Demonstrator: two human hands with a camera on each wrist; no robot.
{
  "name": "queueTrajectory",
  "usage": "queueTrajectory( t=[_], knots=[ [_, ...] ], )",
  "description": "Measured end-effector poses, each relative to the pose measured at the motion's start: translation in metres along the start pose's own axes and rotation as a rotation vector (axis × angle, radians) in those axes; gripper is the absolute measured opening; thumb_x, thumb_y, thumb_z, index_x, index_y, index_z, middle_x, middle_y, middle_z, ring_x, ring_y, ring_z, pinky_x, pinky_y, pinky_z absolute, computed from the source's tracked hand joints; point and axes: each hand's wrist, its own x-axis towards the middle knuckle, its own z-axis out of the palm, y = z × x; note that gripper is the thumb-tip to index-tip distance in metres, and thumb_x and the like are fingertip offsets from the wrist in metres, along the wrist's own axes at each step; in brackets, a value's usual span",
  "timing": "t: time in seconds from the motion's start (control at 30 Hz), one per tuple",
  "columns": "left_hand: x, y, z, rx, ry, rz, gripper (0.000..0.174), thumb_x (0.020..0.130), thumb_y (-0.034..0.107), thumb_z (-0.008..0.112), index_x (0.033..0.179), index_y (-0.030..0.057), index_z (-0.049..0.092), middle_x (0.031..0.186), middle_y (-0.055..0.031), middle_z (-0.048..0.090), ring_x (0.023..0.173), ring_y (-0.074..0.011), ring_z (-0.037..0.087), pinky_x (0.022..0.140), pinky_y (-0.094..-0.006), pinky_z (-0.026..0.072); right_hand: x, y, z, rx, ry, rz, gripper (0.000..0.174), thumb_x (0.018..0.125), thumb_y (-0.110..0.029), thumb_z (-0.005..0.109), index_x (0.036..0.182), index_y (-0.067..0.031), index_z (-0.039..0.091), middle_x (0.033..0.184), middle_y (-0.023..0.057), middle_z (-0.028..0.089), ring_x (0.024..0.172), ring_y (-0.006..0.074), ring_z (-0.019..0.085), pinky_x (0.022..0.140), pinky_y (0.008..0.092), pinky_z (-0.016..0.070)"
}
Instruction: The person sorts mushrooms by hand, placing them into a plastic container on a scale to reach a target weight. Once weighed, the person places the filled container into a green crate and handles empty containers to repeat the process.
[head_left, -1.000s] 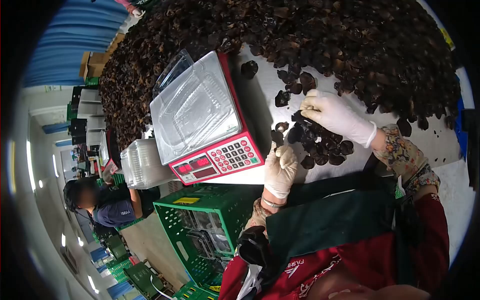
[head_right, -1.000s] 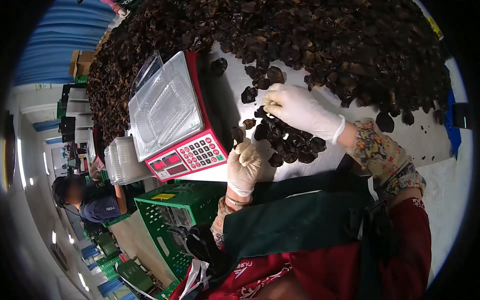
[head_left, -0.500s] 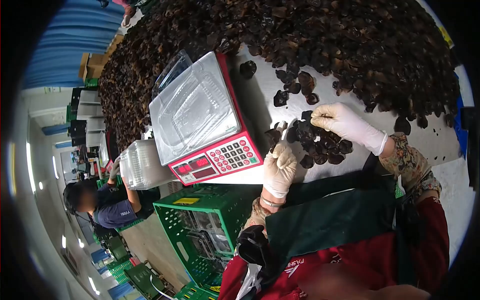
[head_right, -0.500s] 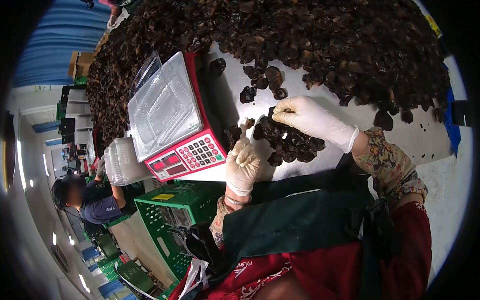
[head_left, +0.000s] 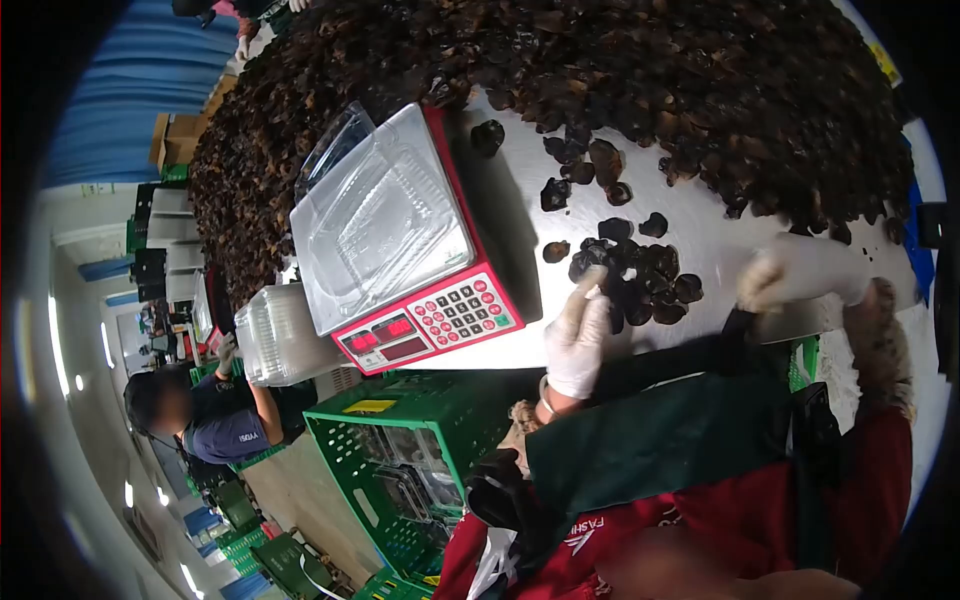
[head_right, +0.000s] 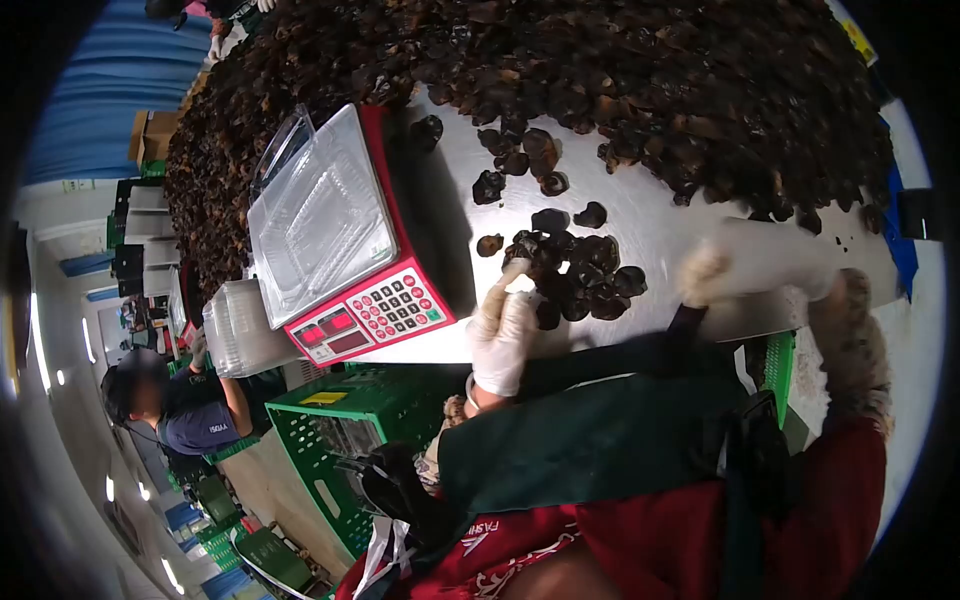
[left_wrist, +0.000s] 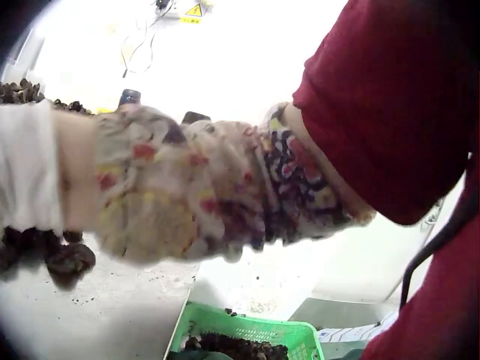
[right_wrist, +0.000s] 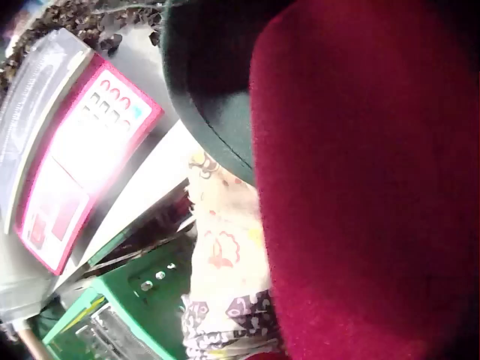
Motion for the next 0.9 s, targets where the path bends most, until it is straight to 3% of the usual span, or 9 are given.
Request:
queueTrajectory(
  t=[0.03, 0.07, 0.1, 0.2, 0.33, 0.43, 0.53, 0.83, 0.9],
  knots=[
    [0.003, -0.005, 0.0, -0.042, 0.114, 0.09, 0.039, 0.098, 0.016, 0.059, 0.134, 0.0034, 0.055, 0.081, -0.0005, 0.057, 0.067, -0.0071, 0.053, 0.061, -0.0209, 0.0479, -0.022, -0.004, -0.006, -0.143, -0.032, 0.198, 0.015, 0.086, -0.017, 0.068, 0.082, -0.0024, 0.07, 0.079, 0.0071, 0.069, 0.075, 0.0147, 0.065, 0.068, 0.0295, 0.0485],
    [0.007, 0.002, -0.011, 0.326, 0.141, 0.247, 0.042, 0.093, 0.014, 0.065, 0.133, 0.0027, 0.055, 0.102, -0.0062, 0.059, 0.083, -0.0124, 0.059, 0.073, -0.0267, 0.0521, -0.037, -0.007, -0.009, -0.286, -0.066, 0.396, 0.018, 0.086, -0.02, 0.067, 0.08, -0.0031, 0.07, 0.078, 0.007, 0.069, 0.075, 0.0162, 0.066, 0.069, 0.03, 0.0486],
    [0.013, -0.009, -0.023, 0.542, 0.113, 0.306, 0.052, 0.09, 0.02, 0.068, 0.136, 0.0036, 0.052, 0.121, -0.0138, 0.056, 0.109, -0.0254, 0.057, 0.096, -0.0395, 0.047, -0.039, -0.005, -0.008, -0.324, 0.047, 0.293, 0.015, 0.085, -0.019, 0.067, 0.082, -0.0041, 0.071, 0.079, 0.007, 0.07, 0.075, 0.0175, 0.066, 0.069, 0.0304, 0.0491],
    [0.035, -0.015, -0.018, 0.821, 0.1, 0.439, 0.074, 0.084, 0.034, 0.073, 0.145, 0.0065, 0.041, 0.148, -0.0187, 0.038, 0.14, -0.038, 0.029, 0.114, -0.0483, 0.0233, -0.029, 0.016, 0.004, -0.156, 0.378, -0.025, 0.023, 0.083, -0.018, 0.066, 0.1, -0.0041, 0.071, 0.089, 0.0111, 0.07, 0.076, 0.0216, 0.065, 0.071, 0.0344, 0.0496],
    [0.042, -0.021, -0.011, 0.872, -0.012, 0.38, 0.096, 0.071, 0.038, 0.081, 0.148, 0.006, 0.034, 0.141, -0.0203, 0.042, 0.135, -0.0391, 0.034, 0.113, -0.0483, 0.0272, 0.047, 0.004, 0.021, -0.427, 0.647, -0.367, 0.059, 0.077, -0.025, 0.074, 0.128, -0.0011, 0.057, 0.132, 0.017, 0.056, 0.12, 0.0308, 0.053, 0.101, 0.0381, 0.0436],
    [0.035, -0.022, -0.014, 0.665, -0.174, 0.347, 0.117, 0.055, 0.041, 0.089, 0.149, 0.0058, 0.03, 0.138, -0.0228, 0.042, 0.128, -0.0396, 0.04, 0.106, -0.0469, 0.0366, 0.084, -0.023, 0.034, -0.56, 0.633, -0.41, 0.077, 0.071, -0.031, 0.078, 0.137, -0.0031, 0.049, 0.139, 0.0172, 0.05, 0.129, 0.0333, 0.044, 0.108, 0.04, 0.0377],
    [0.028, -0.017, -0.026, 0.754, -0.307, 0.467, 0.127, 0.049, 0.044, 0.09, 0.152, 0.0073, 0.025, 0.145, -0.0263, 0.032, 0.133, -0.0429, 0.034, 0.109, -0.0482, 0.0333, 0.093, -0.036, 0.038, -0.659, 0.451, -0.448, 0.095, 0.061, -0.038, 0.083, 0.141, -0.0064, 0.044, 0.145, 0.0193, 0.042, 0.128, 0.0357, 0.044, 0.109, 0.0407, 0.0371],
    [0.036, -0.004, -0.007, 0.962, -0.278, 0.393, 0.124, 0.047, 0.032, 0.092, 0.151, 0.0086, 0.028, 0.15, -0.0238, 0.031, 0.13, -0.0393, 0.041, 0.106, -0.0443, 0.0375, 0.083, -0.034, 0.058, -0.806, 0.423, -0.448, 0.091, 0.061, -0.031, 0.081, 0.141, -0.0062, 0.044, 0.141, 0.0177, 0.045, 0.12, 0.0345, 0.048, 0.101, 0.0419, 0.0463],
    [0.04, -0.001, 0.002, 1.024, -0.288, 0.322, 0.113, 0.055, 0.027, 0.089, 0.15, 0.0091, 0.03, 0.141, -0.0189, 0.043, 0.125, -0.0347, 0.046, 0.103, -0.0405, 0.0405, 0.088, -0.036, 0.064, -0.659, 0.509, -0.396, 0.069, 0.072, -0.01, 0.07, 0.137, -0.0043, 0.047, 0.133, 0.0163, 0.05, 0.114, 0.0341, 0.052, 0.096, 0.0411, 0.0487]
  ],
)
